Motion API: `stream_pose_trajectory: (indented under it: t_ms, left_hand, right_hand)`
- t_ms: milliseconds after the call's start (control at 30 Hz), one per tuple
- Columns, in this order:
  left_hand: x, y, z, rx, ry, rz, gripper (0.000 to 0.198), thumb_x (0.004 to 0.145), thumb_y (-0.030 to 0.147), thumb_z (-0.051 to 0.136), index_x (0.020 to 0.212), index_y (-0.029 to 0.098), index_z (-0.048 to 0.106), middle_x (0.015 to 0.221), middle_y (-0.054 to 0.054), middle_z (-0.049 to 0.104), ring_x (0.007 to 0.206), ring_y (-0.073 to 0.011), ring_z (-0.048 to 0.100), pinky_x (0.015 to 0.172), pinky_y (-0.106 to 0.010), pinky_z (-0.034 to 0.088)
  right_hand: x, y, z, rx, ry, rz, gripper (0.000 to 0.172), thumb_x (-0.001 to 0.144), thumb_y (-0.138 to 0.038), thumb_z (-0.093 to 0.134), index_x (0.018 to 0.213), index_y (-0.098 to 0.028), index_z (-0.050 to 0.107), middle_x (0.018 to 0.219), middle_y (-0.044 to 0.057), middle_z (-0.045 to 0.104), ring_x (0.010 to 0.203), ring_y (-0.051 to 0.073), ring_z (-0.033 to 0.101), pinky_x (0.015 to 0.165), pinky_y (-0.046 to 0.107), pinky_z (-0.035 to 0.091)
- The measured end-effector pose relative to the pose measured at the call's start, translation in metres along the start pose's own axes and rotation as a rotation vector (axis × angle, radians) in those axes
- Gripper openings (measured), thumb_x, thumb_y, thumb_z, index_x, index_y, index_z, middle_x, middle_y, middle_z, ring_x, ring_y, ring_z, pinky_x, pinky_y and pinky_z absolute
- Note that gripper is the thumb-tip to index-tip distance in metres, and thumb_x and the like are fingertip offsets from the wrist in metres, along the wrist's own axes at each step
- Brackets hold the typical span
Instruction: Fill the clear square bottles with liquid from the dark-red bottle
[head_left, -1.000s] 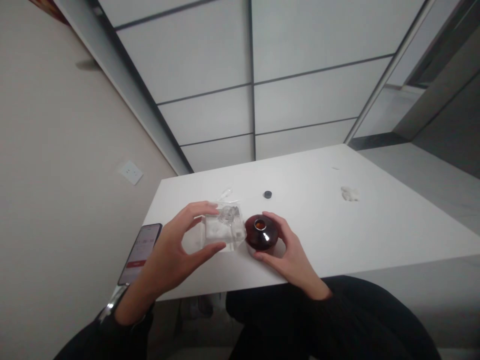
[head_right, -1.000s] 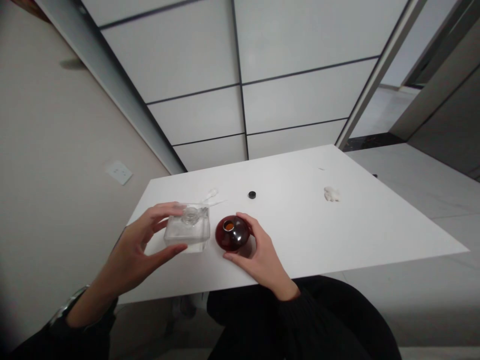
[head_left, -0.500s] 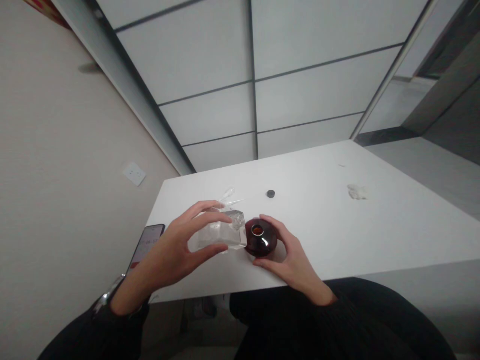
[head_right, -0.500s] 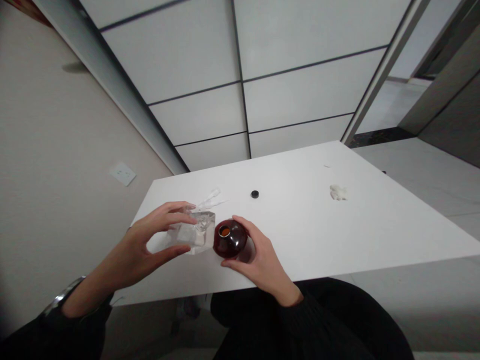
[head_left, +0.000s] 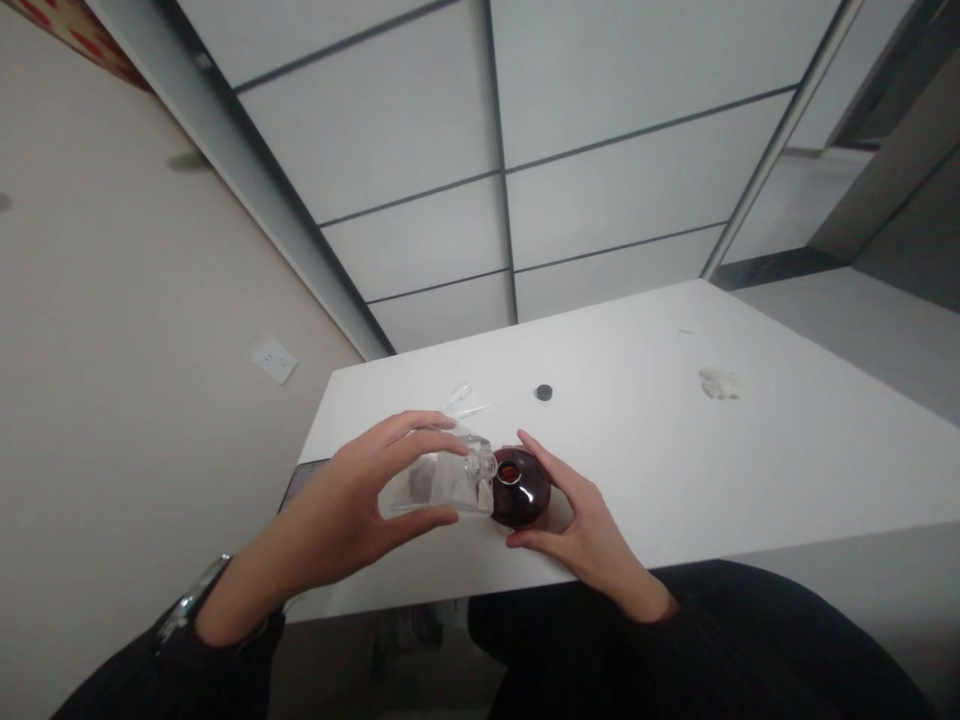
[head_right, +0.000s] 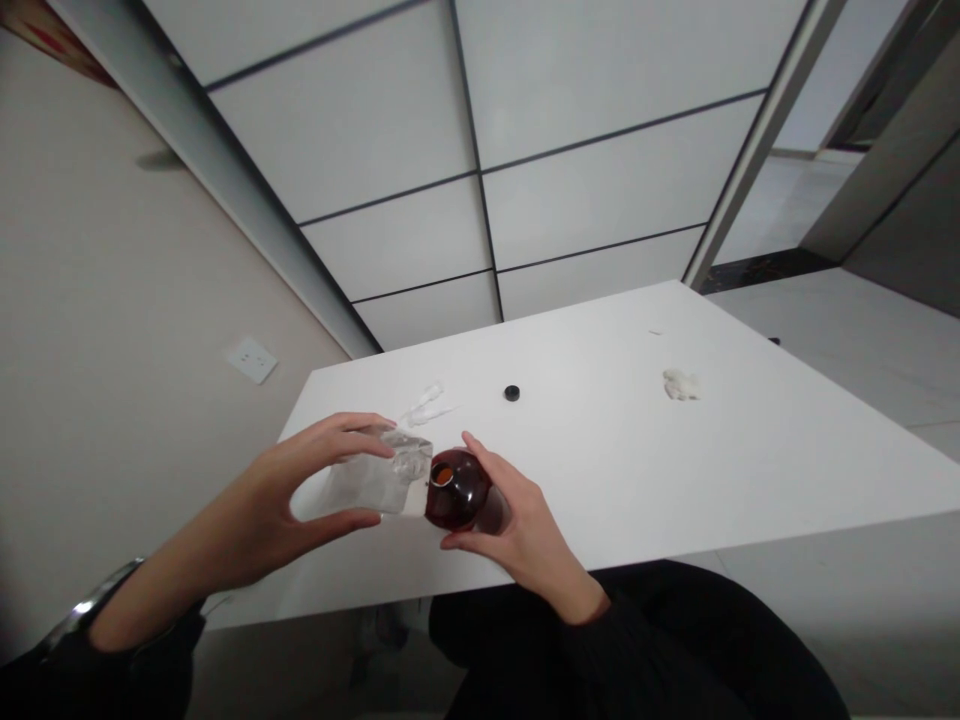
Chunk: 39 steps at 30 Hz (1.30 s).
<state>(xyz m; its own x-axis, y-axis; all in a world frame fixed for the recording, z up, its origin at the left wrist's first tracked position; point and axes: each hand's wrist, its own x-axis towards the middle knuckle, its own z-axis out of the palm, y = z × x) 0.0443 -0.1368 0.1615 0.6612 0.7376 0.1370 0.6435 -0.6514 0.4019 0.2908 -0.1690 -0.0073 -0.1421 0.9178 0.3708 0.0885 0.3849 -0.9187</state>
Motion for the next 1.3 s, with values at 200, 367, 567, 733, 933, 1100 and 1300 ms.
stream_pose_trajectory:
  t_ms: [200, 367, 567, 733, 933, 1100, 1300]
  left_hand:
    - [0.004, 0.001, -0.008, 0.060, -0.037, 0.048, 0.035, 0.093, 0.045, 0.077, 0.125, 0.035, 0.073, 0.138, -0.008, 0.072, 0.129, -0.0309, 0.068, 0.107, -0.049, 0.061]
    - [0.008, 0.006, -0.013, 0.082, -0.079, 0.053, 0.036, 0.092, 0.039, 0.079, 0.127, 0.033, 0.071, 0.139, -0.007, 0.072, 0.130, -0.0292, 0.067, 0.109, -0.047, 0.059]
    - [0.014, 0.010, -0.019, 0.129, -0.115, 0.071, 0.037, 0.091, 0.037, 0.080, 0.126, 0.033, 0.070, 0.141, -0.005, 0.071, 0.130, -0.0297, 0.067, 0.108, -0.046, 0.058]
    - [0.018, 0.012, -0.022, 0.155, -0.153, 0.076, 0.039, 0.090, 0.037, 0.082, 0.127, 0.033, 0.071, 0.141, -0.005, 0.071, 0.130, -0.0297, 0.068, 0.108, -0.046, 0.058]
    - [0.022, 0.013, -0.025, 0.165, -0.188, 0.065, 0.042, 0.088, 0.033, 0.084, 0.128, 0.035, 0.071, 0.144, -0.005, 0.070, 0.131, -0.0304, 0.067, 0.107, -0.046, 0.058]
    - [0.023, 0.015, -0.026, 0.172, -0.196, 0.084, 0.044, 0.088, 0.033, 0.084, 0.130, 0.035, 0.070, 0.144, -0.004, 0.070, 0.130, -0.0300, 0.068, 0.105, -0.045, 0.059]
    - [0.026, 0.017, -0.027, 0.193, -0.199, 0.088, 0.043, 0.088, 0.034, 0.083, 0.129, 0.035, 0.071, 0.144, -0.004, 0.070, 0.129, -0.0297, 0.068, 0.105, -0.044, 0.060]
  right_hand:
    - [-0.001, 0.002, 0.000, -0.019, -0.003, -0.006, 0.102, 0.074, -0.038, 0.097, 0.162, -0.030, 0.047, 0.155, 0.012, 0.061, 0.145, 0.034, 0.056, 0.124, 0.054, 0.044]
    - [-0.001, 0.003, 0.001, -0.028, -0.015, -0.008, 0.104, 0.072, -0.039, 0.098, 0.162, -0.028, 0.047, 0.156, 0.014, 0.060, 0.145, 0.036, 0.057, 0.123, 0.053, 0.045]
    - [0.000, 0.002, 0.001, -0.032, -0.013, -0.053, 0.102, 0.075, -0.041, 0.096, 0.163, -0.031, 0.045, 0.155, 0.012, 0.061, 0.143, 0.034, 0.058, 0.122, 0.053, 0.047]
    - [0.000, 0.001, 0.001, -0.019, -0.004, -0.062, 0.103, 0.075, -0.040, 0.097, 0.163, -0.031, 0.045, 0.152, 0.012, 0.064, 0.142, 0.034, 0.060, 0.120, 0.053, 0.049]
    - [0.000, 0.000, 0.002, -0.025, -0.006, -0.038, 0.103, 0.074, -0.038, 0.097, 0.162, -0.030, 0.046, 0.154, 0.012, 0.062, 0.144, 0.035, 0.058, 0.122, 0.054, 0.047]
    - [0.000, 0.000, 0.002, -0.008, -0.004, -0.054, 0.104, 0.074, -0.036, 0.097, 0.163, -0.032, 0.044, 0.153, 0.011, 0.063, 0.144, 0.033, 0.058, 0.122, 0.052, 0.046]
    - [0.000, 0.002, 0.002, -0.011, -0.003, -0.058, 0.104, 0.074, -0.037, 0.097, 0.163, -0.033, 0.044, 0.155, 0.011, 0.061, 0.145, 0.033, 0.057, 0.123, 0.052, 0.046]
